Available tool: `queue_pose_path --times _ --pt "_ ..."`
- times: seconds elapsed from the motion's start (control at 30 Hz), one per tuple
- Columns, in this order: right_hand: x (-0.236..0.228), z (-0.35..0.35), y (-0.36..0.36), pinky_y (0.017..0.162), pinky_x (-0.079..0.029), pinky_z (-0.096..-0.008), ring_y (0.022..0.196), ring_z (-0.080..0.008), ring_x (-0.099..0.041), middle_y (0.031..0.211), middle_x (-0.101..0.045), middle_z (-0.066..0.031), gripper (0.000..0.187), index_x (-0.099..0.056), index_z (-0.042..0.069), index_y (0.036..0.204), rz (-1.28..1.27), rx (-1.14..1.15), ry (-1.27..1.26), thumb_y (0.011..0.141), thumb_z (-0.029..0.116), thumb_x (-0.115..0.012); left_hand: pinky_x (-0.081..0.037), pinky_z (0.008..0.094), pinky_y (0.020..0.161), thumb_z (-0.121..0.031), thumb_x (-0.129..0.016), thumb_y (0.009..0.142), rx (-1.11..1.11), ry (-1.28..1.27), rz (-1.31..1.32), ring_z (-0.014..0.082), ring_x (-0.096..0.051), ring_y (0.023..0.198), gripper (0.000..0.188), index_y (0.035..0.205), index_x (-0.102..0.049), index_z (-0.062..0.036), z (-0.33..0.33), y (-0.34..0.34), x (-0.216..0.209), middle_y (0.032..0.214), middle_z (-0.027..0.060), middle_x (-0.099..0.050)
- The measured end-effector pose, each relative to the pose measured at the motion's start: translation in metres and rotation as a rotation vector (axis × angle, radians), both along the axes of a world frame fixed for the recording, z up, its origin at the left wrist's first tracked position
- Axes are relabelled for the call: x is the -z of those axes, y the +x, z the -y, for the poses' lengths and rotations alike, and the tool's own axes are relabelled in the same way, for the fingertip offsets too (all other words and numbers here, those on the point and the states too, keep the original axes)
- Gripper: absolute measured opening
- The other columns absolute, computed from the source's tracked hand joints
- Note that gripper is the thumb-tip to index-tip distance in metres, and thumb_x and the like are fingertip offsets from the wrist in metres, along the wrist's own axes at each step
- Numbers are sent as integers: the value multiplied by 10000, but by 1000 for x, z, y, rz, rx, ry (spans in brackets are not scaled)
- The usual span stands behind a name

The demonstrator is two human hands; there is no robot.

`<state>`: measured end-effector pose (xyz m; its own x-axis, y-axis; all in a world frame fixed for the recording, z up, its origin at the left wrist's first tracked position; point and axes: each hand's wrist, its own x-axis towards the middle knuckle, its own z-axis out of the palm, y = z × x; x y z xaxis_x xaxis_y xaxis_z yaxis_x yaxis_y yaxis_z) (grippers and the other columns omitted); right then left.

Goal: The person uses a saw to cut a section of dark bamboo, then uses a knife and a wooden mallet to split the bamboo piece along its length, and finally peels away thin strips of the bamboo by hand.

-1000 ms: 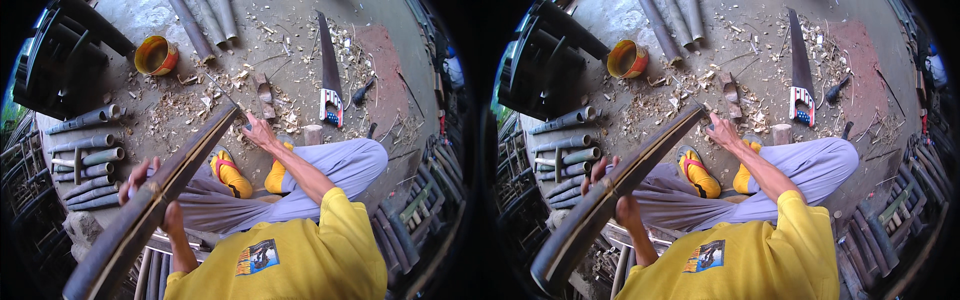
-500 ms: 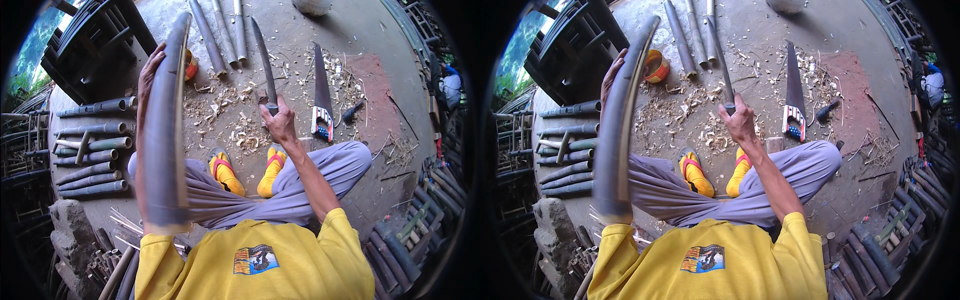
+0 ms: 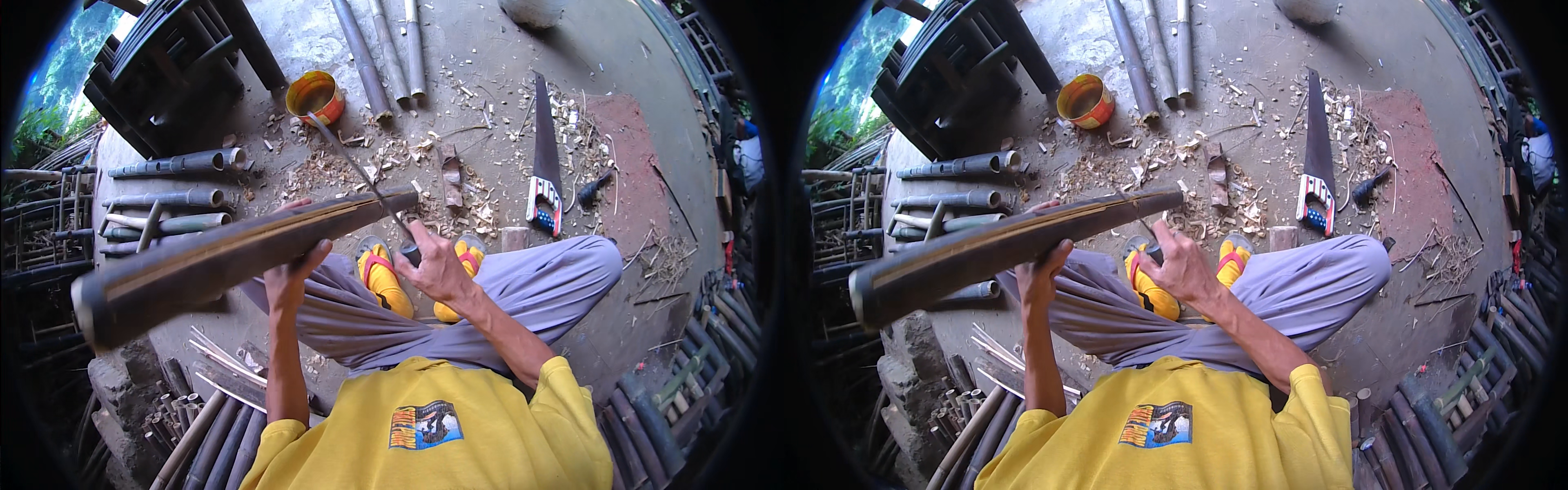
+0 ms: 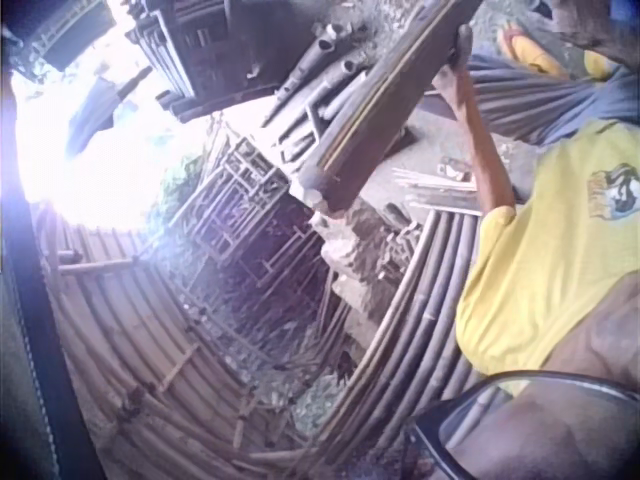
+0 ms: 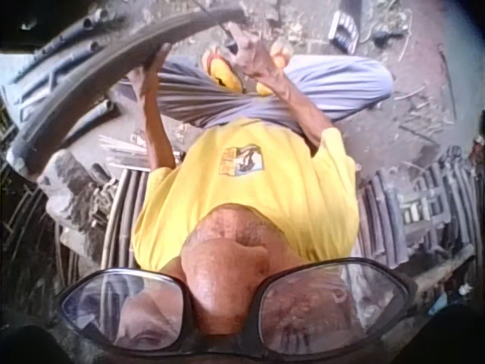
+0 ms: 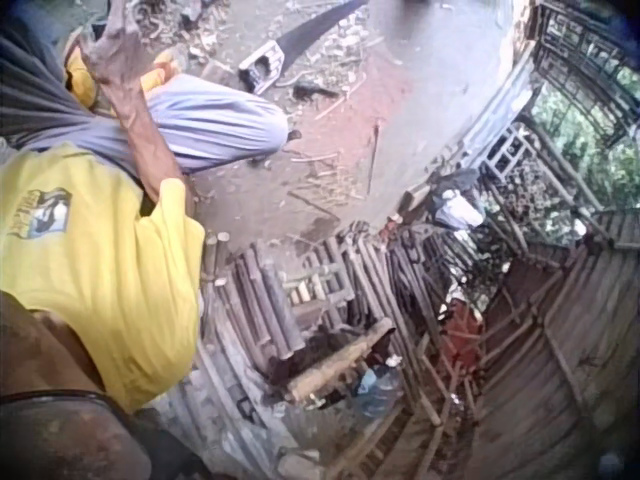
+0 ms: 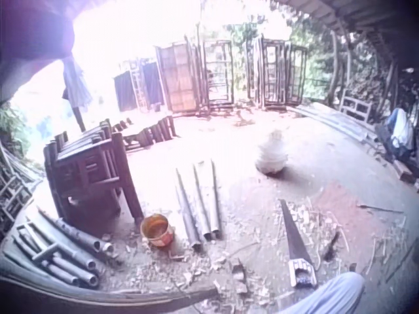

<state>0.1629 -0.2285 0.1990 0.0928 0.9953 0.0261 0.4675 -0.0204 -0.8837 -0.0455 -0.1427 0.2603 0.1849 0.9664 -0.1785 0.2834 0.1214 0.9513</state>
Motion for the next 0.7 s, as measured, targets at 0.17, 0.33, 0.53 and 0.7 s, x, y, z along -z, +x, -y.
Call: queue_pose_path --times 0.17,0.33,0.53,0.7 --pt "0 21 -28 594 -511 -476 723 -441 -613 821 -584 -261 385 -489 -35 1069 44 -73 36 794 168 -667 -411 335 951 -187 -797 632 69 471 -224 211 -545 1055 624 1173 -539 -12 25 1 5 1129 120 -564" --pt "3 14 -18 566 -494 -474 698 -423 -604 777 -570 -237 346 -487 -26 1004 137 -111 -130 785 163 -676 -454 356 929 -163 -794 624 197 563 -119 254 -588 1041 573 1120 -571 16 29 2 11 1099 146 -583" --pt "-7 12 -13 580 -481 -472 691 -422 -598 724 -555 -242 359 -487 -37 1021 69 -156 -89 797 176 -670 -480 363 894 -150 -786 631 153 612 -126 264 -602 1020 535 1090 -584 36 33 6 14 1079 156 -584" --pt "11 6 -8 584 -489 -453 692 -418 -598 753 -561 -250 390 -491 -49 1057 68 -151 -152 789 164 -678 -487 370 879 -145 -777 630 235 676 -168 280 -606 1007 532 1091 -582 37 28 8 12 1078 160 -584"
